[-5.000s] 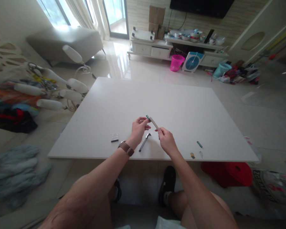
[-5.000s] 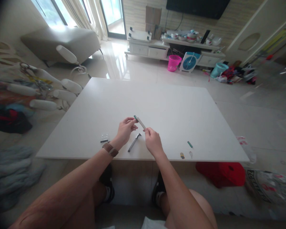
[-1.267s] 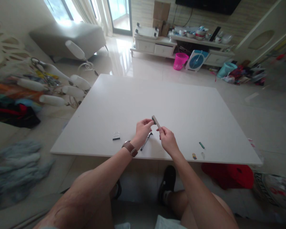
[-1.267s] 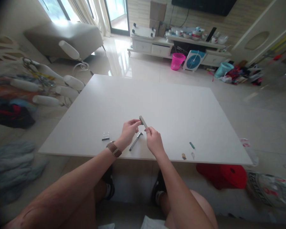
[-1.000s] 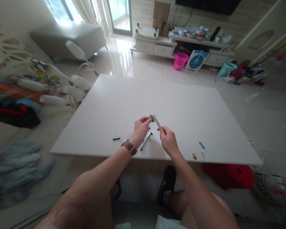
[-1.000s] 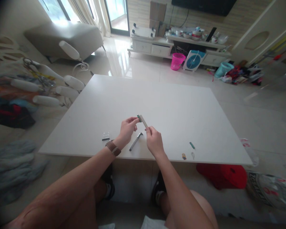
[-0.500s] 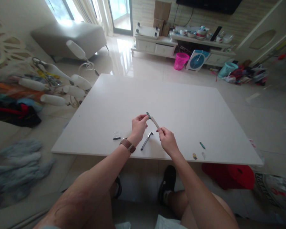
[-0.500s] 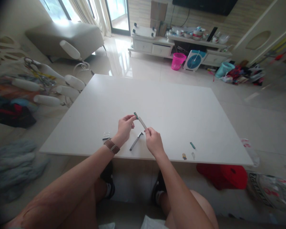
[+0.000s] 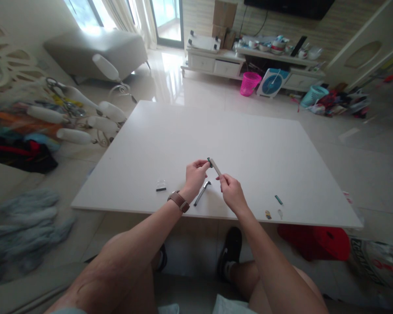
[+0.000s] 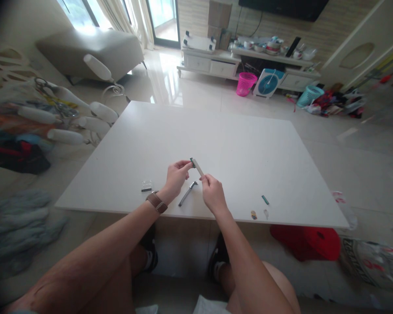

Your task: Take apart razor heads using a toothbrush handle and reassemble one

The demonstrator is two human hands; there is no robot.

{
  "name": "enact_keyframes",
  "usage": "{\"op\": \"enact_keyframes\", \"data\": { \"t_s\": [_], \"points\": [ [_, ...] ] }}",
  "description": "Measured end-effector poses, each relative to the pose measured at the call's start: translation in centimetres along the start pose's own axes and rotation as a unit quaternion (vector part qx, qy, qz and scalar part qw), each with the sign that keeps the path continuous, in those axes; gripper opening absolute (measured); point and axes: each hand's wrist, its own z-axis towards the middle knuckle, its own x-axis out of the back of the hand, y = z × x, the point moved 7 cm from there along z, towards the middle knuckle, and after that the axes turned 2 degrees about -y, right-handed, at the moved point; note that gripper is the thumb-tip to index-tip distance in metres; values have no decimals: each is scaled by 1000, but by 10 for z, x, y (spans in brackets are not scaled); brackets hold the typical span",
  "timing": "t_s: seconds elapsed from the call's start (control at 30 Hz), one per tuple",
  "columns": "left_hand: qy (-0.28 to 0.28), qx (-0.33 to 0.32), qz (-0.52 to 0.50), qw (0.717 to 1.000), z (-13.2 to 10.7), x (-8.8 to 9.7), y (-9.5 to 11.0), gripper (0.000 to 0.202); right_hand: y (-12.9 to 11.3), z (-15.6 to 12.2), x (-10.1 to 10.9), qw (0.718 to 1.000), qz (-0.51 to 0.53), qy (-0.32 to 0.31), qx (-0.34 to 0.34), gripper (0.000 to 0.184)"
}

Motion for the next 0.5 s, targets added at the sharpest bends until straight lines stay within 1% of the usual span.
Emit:
{"op": "enact_keyframes", "data": {
  "t_s": [0.23, 0.5],
  "points": [
    [-21, 2, 12, 1000, -5, -5, -1, 17, 1, 1, 1, 1000, 8, 3, 3, 38],
    [-30, 13, 10, 999, -6, -7, -2, 17, 1, 0, 1, 1000, 8, 3, 2, 38]
  ]
}}
